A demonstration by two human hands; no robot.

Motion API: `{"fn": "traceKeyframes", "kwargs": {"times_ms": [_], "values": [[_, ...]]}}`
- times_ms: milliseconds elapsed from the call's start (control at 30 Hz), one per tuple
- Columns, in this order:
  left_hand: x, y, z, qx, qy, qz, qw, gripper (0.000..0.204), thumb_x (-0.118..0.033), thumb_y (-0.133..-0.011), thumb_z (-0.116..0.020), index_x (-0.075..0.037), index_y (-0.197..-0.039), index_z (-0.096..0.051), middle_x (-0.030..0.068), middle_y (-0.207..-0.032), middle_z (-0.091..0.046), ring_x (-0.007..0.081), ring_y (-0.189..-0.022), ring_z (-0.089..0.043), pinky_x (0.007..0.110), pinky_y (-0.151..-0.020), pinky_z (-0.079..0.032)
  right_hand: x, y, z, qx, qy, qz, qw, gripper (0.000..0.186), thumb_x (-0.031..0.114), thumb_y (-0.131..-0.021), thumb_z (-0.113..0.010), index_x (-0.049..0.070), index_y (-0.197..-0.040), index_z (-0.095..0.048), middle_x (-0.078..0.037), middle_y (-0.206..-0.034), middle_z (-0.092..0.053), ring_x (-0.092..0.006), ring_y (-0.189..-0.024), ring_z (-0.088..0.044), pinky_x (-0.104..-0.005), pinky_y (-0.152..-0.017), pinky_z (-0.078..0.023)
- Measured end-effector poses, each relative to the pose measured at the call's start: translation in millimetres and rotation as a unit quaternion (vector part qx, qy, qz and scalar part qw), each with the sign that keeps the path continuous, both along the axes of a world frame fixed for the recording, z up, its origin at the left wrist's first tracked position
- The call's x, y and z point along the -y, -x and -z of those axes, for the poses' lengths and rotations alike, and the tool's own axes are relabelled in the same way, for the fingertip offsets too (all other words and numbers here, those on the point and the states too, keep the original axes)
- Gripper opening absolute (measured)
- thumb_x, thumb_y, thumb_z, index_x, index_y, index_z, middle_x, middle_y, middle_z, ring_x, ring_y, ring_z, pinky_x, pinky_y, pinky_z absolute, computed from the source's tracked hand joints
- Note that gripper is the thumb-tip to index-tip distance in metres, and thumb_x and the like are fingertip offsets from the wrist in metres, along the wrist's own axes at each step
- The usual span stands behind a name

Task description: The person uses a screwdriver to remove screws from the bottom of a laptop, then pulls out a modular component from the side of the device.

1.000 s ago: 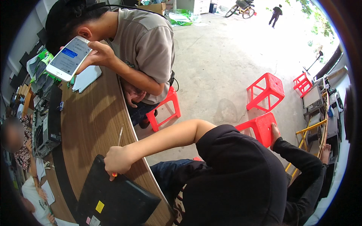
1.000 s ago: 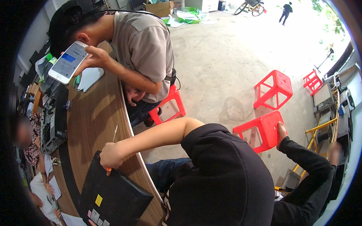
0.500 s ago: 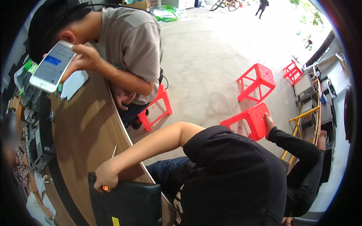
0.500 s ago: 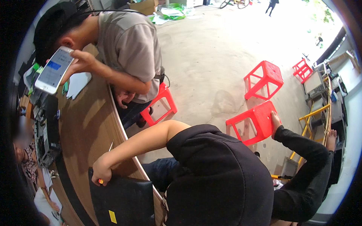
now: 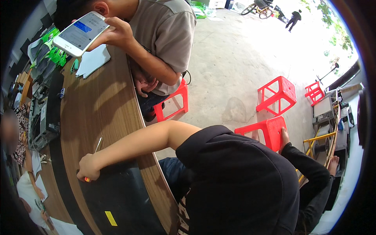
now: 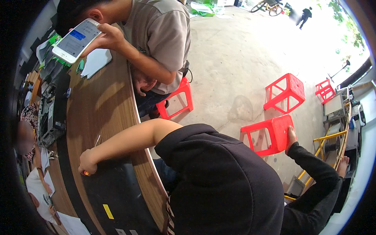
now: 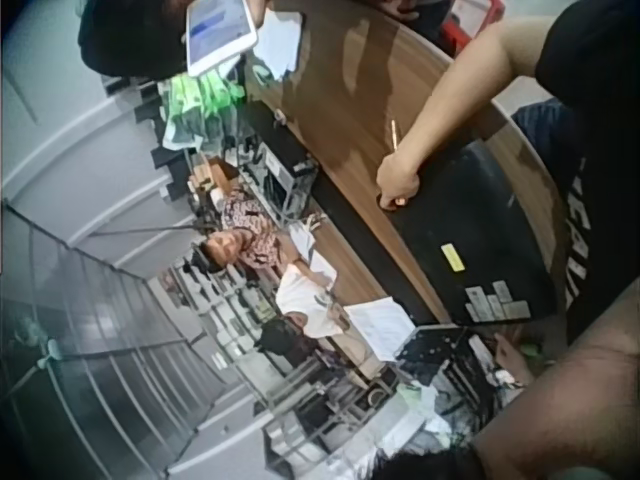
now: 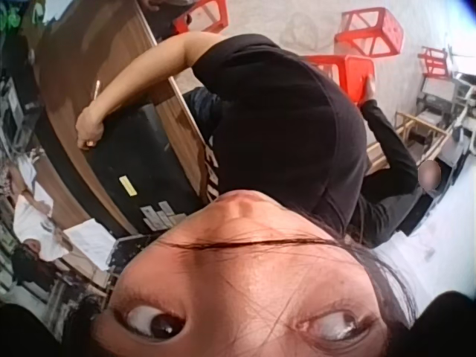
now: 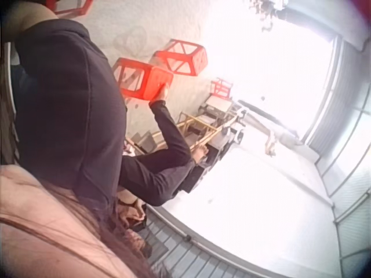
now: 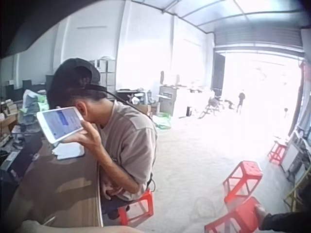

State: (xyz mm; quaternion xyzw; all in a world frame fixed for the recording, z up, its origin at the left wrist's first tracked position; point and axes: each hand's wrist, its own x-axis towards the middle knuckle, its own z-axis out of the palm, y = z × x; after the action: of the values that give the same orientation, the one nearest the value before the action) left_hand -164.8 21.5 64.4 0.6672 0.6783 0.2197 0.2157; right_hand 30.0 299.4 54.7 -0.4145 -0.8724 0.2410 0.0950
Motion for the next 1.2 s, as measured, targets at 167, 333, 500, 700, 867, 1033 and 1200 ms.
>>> {"fn": "traceKeyframes", "kwargs": {"times_ms": [167,333,500,700,867,1033,1200], "values": [[12.4,-1.3,0.5,0.018,0.002,-0.009,1.0,0.059,-0.039,-0.085,-0.05,0.001,-0.127,-0.037,0.0297,-0.132,-0.042,0.0416,-0.122,-0.044,0.048,-0.102,-0.037,0.6,-0.1,-4.5,0.015,-0.021,0.001,1.0,0.038,0.021,-0.082,-0.06,0.023,-0.12,-0.058,-0.011,-0.106,-0.065,-0.0322,-0.101,-0.062,-0.0443,-0.081,-0.049],[23.9,-3.5,0.0,0.031,0.009,-0.02,0.999,0.061,-0.035,-0.084,-0.054,0.0,-0.13,-0.033,0.029,-0.134,-0.04,0.0408,-0.124,-0.043,0.048,-0.103,-0.037,-3.9,2.1,1.6,0.009,-0.05,0.017,0.999,0.039,0.019,-0.081,-0.059,0.027,-0.119,-0.059,-0.01,-0.105,-0.066,-0.0311,-0.1,-0.063,-0.0433,-0.079,-0.05],[35.7,-5.1,0.4,0.044,0.012,-0.038,0.998,0.065,-0.031,-0.084,-0.058,-0.001,-0.134,-0.029,0.0283,-0.137,-0.038,0.0399,-0.125,-0.041,0.047,-0.104,-0.036,-15.9,5.2,5.1,0.03,-0.045,0.019,0.998,0.039,0.025,-0.086,-0.057,0.032,-0.124,-0.056,-0.007,-0.115,-0.064,-0.0301,-0.109,-0.06,-0.0438,-0.084,-0.049],[49.8,-6.8,1.2,0.061,0.017,-0.053,0.997,0.071,-0.027,-0.083,-0.062,-0.003,-0.138,-0.025,0.0274,-0.14,-0.035,0.0389,-0.127,-0.04,0.047,-0.106,-0.035,-29.4,2.1,8.9,-0.005,-0.074,-0.001,0.997,0.038,0.029,-0.087,-0.058,0.033,-0.125,-0.057,-0.009,-0.108,-0.066,-0.0299,-0.105,-0.062,-0.0426,-0.082,-0.05],[60.4,-5.3,2.1,0.072,0.018,-0.062,0.995,0.077,-0.023,-0.082,-0.066,-0.004,-0.141,-0.021,0.0267,-0.142,-0.033,0.0381,-0.129,-0.038,0.046,-0.107,-0.034,-30.5,-2.2,13.7,0.004,-0.11,0.058,0.992,0.041,0.04,-0.085,-0.061,0.017,-0.12,-0.06,-0.015,-0.108,-0.064,-0.0318,-0.094,-0.065,-0.0421,-0.074,-0.052],[68.6,-3.4,1.2,0.084,0.027,-0.081,0.993,0.084,-0.019,-0.081,-0.07,-0.005,-0.144,-0.017,0.026,-0.145,-0.031,0.0373,-0.131,-0.037,0.046,-0.108,-0.034,-5.5,-5.6,14.0,0.02,-0.262,0.049,0.963,0.031,0.033,-0.085,-0.062,0.01,-0.105,-0.064,-0.015,-0.102,-0.061,-0.0303,-0.084,-0.068,-0.0398,-0.063,-0.053],[72.9,-4.6,-2.6,0.096,0.041,-0.099,0.99,0.091,-0.016,-0.08,-0.073,-0.006,-0.148,-0.014,0.0254,-0.147,-0.029,0.0364,-0.133,-0.036,0.045,-0.109,-0.033,44.5,-9.8,7.4,0.008,-0.318,-0.021,0.948,0.023,0.024,-0.08,-0.062,0.01,-0.096,-0.067,-0.013,-0.095,-0.059,-0.0275,-0.078,-0.068,-0.0404,-0.057,-0.054]]}}
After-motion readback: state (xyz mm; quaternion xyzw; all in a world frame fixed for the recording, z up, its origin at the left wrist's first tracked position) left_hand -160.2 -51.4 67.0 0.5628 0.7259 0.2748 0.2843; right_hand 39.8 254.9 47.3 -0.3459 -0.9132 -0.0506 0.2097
